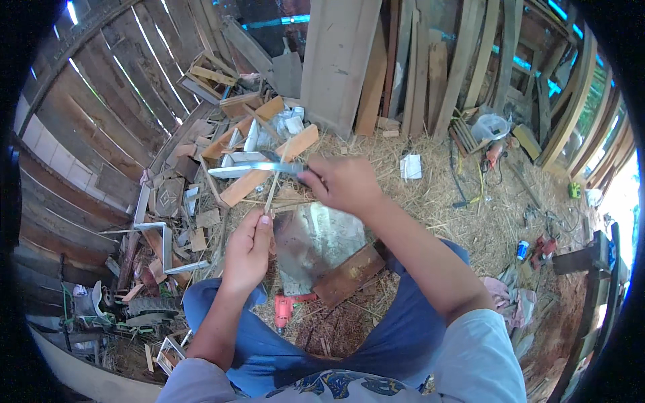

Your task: The person whittles and scrapes a thin wooden stick using a knife.

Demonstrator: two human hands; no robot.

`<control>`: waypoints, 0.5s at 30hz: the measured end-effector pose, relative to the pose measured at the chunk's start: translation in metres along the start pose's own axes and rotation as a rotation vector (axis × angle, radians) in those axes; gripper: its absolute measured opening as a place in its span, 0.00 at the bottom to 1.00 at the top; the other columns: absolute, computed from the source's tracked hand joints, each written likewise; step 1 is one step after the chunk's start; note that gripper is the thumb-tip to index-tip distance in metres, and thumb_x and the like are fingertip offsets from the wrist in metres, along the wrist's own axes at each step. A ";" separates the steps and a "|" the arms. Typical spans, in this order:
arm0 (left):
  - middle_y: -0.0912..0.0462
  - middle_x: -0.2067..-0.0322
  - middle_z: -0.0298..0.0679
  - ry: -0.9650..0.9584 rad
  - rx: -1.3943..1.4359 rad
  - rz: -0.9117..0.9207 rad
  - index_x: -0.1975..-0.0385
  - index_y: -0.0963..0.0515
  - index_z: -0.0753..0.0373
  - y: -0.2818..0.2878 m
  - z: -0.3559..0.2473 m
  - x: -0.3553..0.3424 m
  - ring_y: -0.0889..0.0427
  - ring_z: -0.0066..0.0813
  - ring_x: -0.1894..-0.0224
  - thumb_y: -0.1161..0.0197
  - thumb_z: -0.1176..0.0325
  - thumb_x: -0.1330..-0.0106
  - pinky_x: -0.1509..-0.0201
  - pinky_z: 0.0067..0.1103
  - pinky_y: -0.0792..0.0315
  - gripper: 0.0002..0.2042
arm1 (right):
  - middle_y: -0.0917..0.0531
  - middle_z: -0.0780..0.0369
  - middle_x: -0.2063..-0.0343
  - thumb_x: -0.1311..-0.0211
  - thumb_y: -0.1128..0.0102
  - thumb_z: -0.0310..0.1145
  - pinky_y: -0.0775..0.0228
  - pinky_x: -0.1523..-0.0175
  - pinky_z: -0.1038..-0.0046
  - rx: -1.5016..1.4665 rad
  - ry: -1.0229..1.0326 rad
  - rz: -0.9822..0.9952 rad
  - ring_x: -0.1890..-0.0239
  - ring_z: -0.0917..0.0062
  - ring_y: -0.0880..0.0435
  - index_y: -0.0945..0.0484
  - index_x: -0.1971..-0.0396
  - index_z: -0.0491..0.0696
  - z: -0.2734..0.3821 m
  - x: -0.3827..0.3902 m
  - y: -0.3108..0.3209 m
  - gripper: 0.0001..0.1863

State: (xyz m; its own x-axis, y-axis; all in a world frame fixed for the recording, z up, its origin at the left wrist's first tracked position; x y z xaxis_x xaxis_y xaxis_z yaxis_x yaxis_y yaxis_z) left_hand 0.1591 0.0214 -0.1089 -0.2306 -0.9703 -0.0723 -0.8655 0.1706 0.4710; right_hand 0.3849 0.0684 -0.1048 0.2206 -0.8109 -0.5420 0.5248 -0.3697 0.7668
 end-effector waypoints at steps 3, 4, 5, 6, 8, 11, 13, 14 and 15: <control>0.25 0.77 0.46 -0.063 -0.011 -0.008 0.62 0.26 0.67 0.001 0.023 -0.010 0.25 0.39 0.75 0.49 0.66 0.21 0.66 0.31 0.32 0.11 | 0.16 0.58 0.78 0.30 0.42 0.47 0.25 0.71 0.58 0.063 -0.101 0.002 0.75 0.59 0.15 0.19 0.67 0.52 -0.024 -0.012 -0.006 0.14; 0.25 0.77 0.46 -0.065 -0.013 -0.009 0.62 0.26 0.67 0.000 0.020 -0.010 0.25 0.39 0.75 0.49 0.66 0.21 0.66 0.31 0.32 0.11 | 0.16 0.58 0.78 0.30 0.42 0.47 0.25 0.71 0.58 0.062 -0.099 -0.001 0.75 0.59 0.15 0.19 0.67 0.52 -0.023 -0.011 -0.006 0.14; 0.25 0.77 0.44 0.007 0.032 0.009 0.63 0.26 0.67 -0.002 0.018 -0.011 0.26 0.35 0.74 0.49 0.65 0.21 0.65 0.30 0.31 0.11 | 0.15 0.57 0.77 0.29 0.43 0.47 0.24 0.69 0.57 0.068 -0.135 0.013 0.74 0.57 0.15 0.19 0.66 0.52 -0.022 -0.010 -0.007 0.15; 0.25 0.77 0.42 0.080 0.076 0.026 0.63 0.25 0.66 -0.003 0.017 -0.011 0.26 0.32 0.73 0.50 0.65 0.20 0.64 0.30 0.31 0.12 | 0.15 0.56 0.76 0.29 0.44 0.47 0.23 0.67 0.55 0.073 -0.169 0.027 0.72 0.56 0.14 0.18 0.66 0.51 -0.022 -0.010 -0.007 0.15; 0.27 0.77 0.40 0.065 0.104 0.035 0.64 0.26 0.66 -0.003 0.015 -0.011 0.28 0.28 0.73 0.49 0.65 0.20 0.66 0.28 0.32 0.12 | 0.15 0.55 0.76 0.28 0.45 0.48 0.23 0.65 0.53 0.093 -0.273 0.011 0.71 0.55 0.14 0.17 0.65 0.51 -0.033 -0.013 -0.012 0.16; 0.33 0.78 0.31 0.007 0.193 0.055 0.65 0.27 0.63 -0.006 0.008 -0.001 0.35 0.18 0.76 0.51 0.64 0.19 0.72 0.22 0.38 0.13 | 0.15 0.53 0.75 0.27 0.47 0.48 0.24 0.62 0.51 0.123 -0.468 -0.063 0.70 0.52 0.15 0.17 0.64 0.49 -0.084 -0.011 -0.012 0.18; 0.37 0.79 0.24 -0.032 0.246 0.058 0.65 0.29 0.60 -0.004 0.012 -0.001 0.40 0.11 0.79 0.53 0.62 0.17 0.77 0.17 0.44 0.13 | 0.16 0.52 0.75 0.26 0.48 0.49 0.24 0.61 0.50 0.122 -0.553 -0.119 0.69 0.51 0.15 0.17 0.63 0.49 -0.100 -0.005 -0.004 0.19; 0.37 0.80 0.24 0.014 0.316 0.112 0.65 0.29 0.59 -0.005 0.015 -0.001 0.41 0.11 0.80 0.53 0.62 0.17 0.78 0.16 0.45 0.13 | 0.16 0.52 0.76 0.26 0.47 0.48 0.24 0.62 0.51 0.038 -0.503 -0.181 0.70 0.51 0.15 0.18 0.64 0.48 -0.093 -0.003 0.003 0.19; 0.38 0.80 0.23 0.059 0.387 0.167 0.65 0.29 0.59 -0.007 0.019 -0.002 0.41 0.11 0.81 0.53 0.61 0.17 0.79 0.16 0.46 0.13 | 0.16 0.52 0.77 0.27 0.46 0.48 0.25 0.63 0.52 -0.046 -0.453 -0.241 0.71 0.51 0.15 0.19 0.66 0.48 -0.086 0.000 0.008 0.18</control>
State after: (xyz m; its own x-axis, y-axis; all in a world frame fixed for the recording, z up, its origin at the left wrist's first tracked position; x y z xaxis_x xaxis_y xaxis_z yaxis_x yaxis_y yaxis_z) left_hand 0.1568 0.0260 -0.1288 -0.3656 -0.9302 0.0323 -0.9242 0.3669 0.1063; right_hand 0.4597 0.1040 -0.1285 -0.2844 -0.8239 -0.4902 0.5547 -0.5585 0.6168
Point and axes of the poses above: each hand's wrist, its own x-axis away from the middle knuckle, its own y-axis out of the back of the hand, z = x × y, the point moved 2 cm from there along -x, towards the middle knuckle
